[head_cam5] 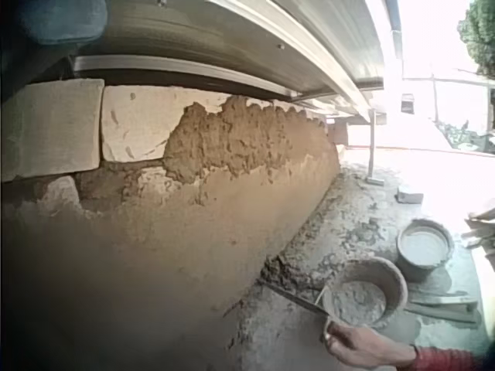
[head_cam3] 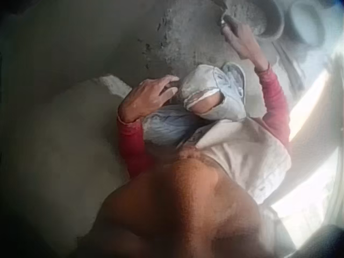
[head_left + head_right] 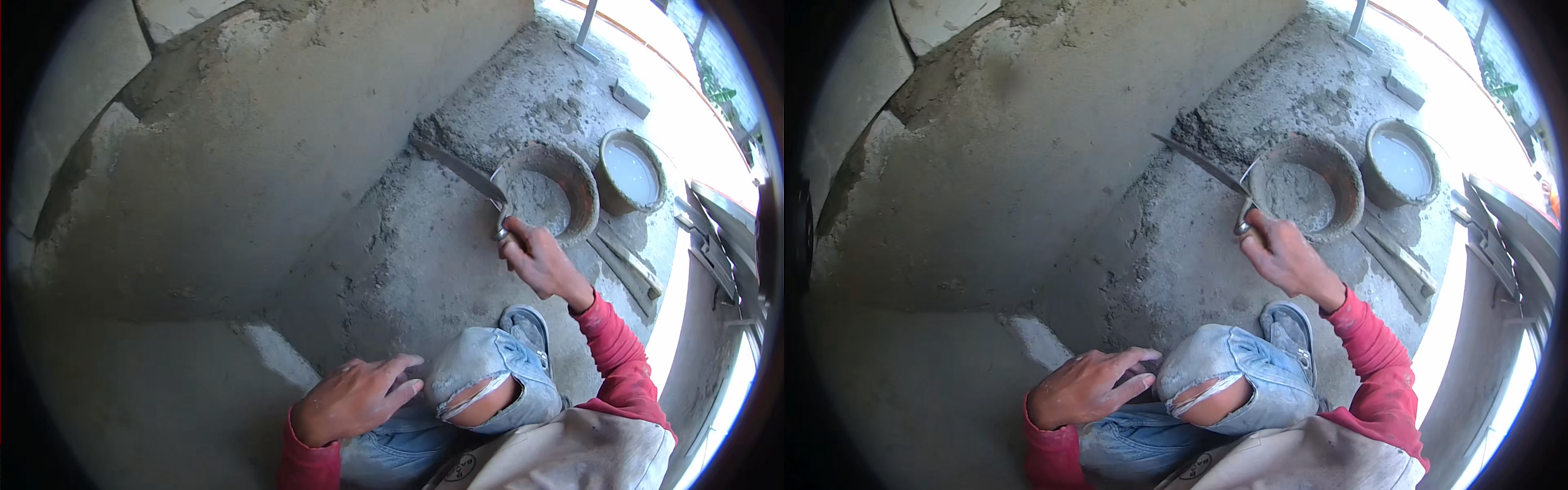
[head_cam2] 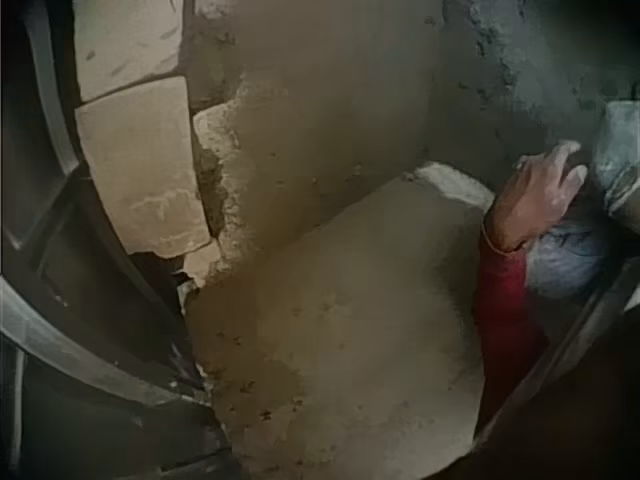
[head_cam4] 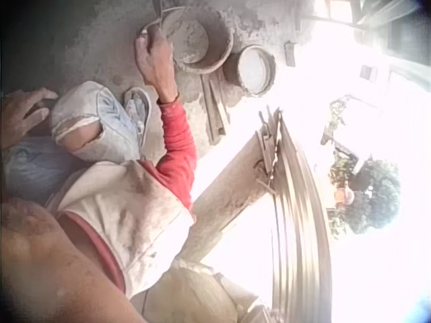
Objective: Applying and smoothing wet cement/plaster onto a brick wall using a trowel.
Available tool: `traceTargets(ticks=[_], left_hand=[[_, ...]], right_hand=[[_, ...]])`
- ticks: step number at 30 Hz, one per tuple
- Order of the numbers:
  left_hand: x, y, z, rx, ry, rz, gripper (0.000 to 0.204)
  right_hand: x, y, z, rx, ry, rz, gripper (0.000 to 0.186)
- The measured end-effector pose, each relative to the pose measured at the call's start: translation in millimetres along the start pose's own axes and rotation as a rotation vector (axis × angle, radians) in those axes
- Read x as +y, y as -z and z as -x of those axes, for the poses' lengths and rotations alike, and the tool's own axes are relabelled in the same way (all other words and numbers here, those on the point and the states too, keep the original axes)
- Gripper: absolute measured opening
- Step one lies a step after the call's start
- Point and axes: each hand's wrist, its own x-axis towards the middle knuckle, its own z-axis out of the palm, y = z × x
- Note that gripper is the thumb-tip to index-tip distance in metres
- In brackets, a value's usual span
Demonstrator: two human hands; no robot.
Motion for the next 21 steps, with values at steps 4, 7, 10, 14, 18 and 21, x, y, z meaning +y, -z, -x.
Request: traceTargets(ticks=[4,7,10,14,18,21], left_hand=[[4.5,9.1,-13.9,0.032,0.031,-0.091,0.041],[9.9,15.5,-26.7,-0.03,0.04,0.002,0.042],[14.4,17.0,-35.8,0.007,0.108,-0.052,0.044],[12.1,22.9,-38.3,-0.029,0.172,-0.006,0.046],[5.2,27.8,-49.3,-0.031,0.238,-0.012,0.049],[0.4,24.6,-55.3,-0.014,0.255,-0.06,0.049]], right_hand=[[51.9,112.0,1.8,-0.1,-0.492,0.212,0.034],[103.5,136.0,-36.6,-0.174,-0.627,0.165,0.033],[155.6,113.6,-70.5,-0.549,-0.481,0.344,0.032],[174.8,90.0,-59.0,-0.409,-0.143,-0.145,0.037],[145.3,88.3,-0.8,-0.306,-0.73,-0.904,0.041],[131.0,74.0,37.0,-0.234,-0.676,-1.02,0.04]])
